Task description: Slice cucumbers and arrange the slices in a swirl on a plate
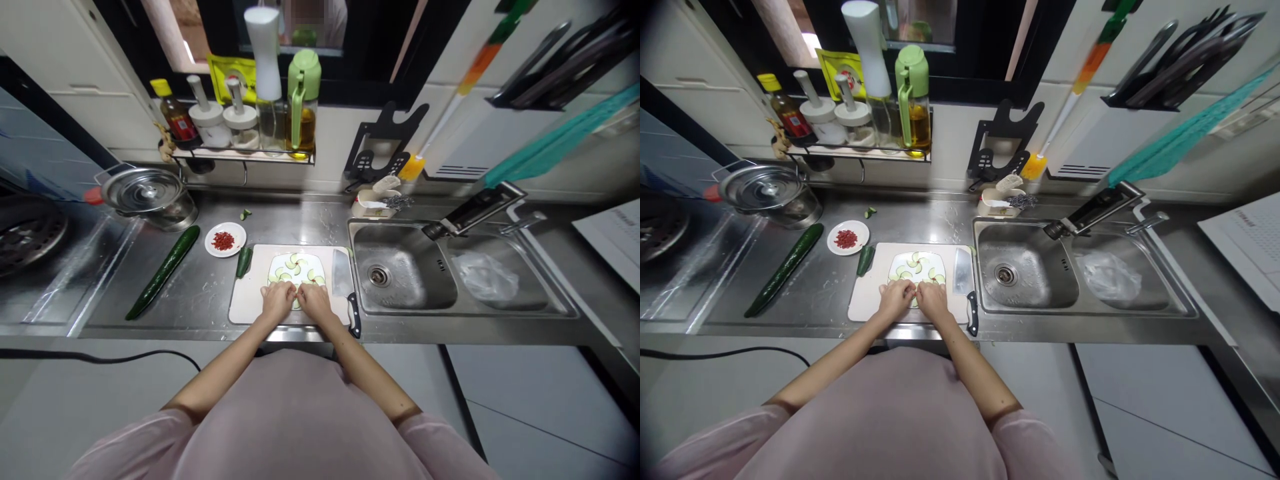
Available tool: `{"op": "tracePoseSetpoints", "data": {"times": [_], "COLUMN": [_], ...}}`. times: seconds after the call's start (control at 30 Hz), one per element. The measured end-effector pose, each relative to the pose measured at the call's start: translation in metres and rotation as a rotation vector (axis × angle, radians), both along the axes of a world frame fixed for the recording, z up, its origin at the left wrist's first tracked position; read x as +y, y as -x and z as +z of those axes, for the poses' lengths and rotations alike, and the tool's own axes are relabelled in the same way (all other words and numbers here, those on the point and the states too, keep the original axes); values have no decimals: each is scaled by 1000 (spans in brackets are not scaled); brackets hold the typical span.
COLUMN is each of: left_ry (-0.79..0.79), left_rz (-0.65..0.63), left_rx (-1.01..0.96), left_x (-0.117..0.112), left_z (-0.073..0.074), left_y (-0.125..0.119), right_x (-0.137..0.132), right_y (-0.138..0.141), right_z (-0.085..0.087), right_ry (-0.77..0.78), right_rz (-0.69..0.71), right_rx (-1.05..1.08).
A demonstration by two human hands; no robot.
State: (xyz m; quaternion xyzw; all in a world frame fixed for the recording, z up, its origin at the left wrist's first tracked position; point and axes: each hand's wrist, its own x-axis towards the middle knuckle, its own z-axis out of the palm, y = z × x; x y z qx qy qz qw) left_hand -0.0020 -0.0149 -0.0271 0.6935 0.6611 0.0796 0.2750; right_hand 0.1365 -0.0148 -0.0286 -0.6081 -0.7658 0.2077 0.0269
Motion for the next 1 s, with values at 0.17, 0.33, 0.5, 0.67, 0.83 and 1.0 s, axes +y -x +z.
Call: {"op": "tracePoseSetpoints", "data": {"times": [0.17,0.33,0.5,0.67,0.83,1.0], "left_ry": [21,19,9,5,-105,-346], "left_rz": [27,56,73,88,279,655], "left_rx": [-46,-76,-99,-133,-256,-375], "left_x": [0,0,0,0,27,84], "left_z": [2,1,3,4,9,16], "left_y": [0,2,2,0,19,66], "right_x": [1,1,0,-1,-1,-1], "right_y": [-3,-7,-10,-14,-20,-25], "right_z": [3,4,6,8,6,5], "right_ry": [4,-11,-17,-23,-57,-88], "right_rz": [-31,-75,-124,-178,-214,-229], "right_rx": [28,68,115,161,247,298]}}
